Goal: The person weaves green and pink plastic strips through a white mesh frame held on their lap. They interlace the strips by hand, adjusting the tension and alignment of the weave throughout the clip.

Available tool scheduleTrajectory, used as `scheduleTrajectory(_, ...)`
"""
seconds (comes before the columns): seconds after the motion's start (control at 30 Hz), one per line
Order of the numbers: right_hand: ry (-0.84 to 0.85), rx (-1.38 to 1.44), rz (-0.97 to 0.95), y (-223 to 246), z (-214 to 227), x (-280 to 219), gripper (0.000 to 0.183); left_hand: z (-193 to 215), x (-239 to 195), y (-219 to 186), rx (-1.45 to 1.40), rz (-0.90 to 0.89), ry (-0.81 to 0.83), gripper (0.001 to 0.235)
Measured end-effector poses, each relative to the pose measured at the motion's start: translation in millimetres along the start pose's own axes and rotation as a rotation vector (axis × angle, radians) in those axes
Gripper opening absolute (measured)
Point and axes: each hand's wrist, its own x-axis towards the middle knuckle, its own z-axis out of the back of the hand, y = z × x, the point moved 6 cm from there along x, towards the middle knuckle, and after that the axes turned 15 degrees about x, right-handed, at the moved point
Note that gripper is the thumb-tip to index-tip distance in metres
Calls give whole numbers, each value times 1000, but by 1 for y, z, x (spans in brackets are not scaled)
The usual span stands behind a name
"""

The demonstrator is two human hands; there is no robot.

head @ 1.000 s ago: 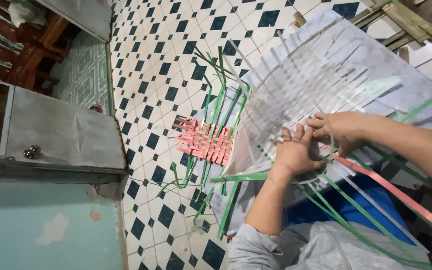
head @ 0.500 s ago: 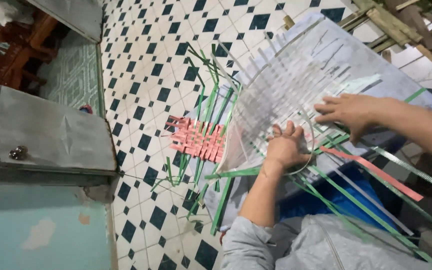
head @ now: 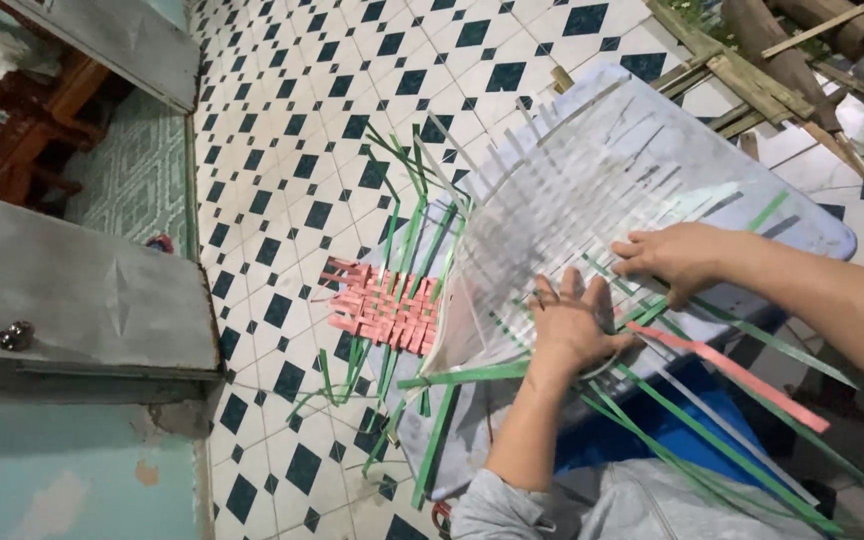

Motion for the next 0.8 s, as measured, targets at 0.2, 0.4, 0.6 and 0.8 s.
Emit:
scheduleTrajectory(0.2,-26,-5,-18,0,1,1,86,-29,21,6,56,-62,-55,87)
scheduleTrajectory(0.4,-18,-66,-34,5,-8,10,88,-28,17,3,124,-39,3,86)
scheduleTrajectory(0.6,-33,-258,38,-11,-37,45,112,-37,24,7,122,4,43,92)
scheduleTrajectory(0.8,-44,-102,33,2,-14,37,106,-48,29,9,152,0,15,90)
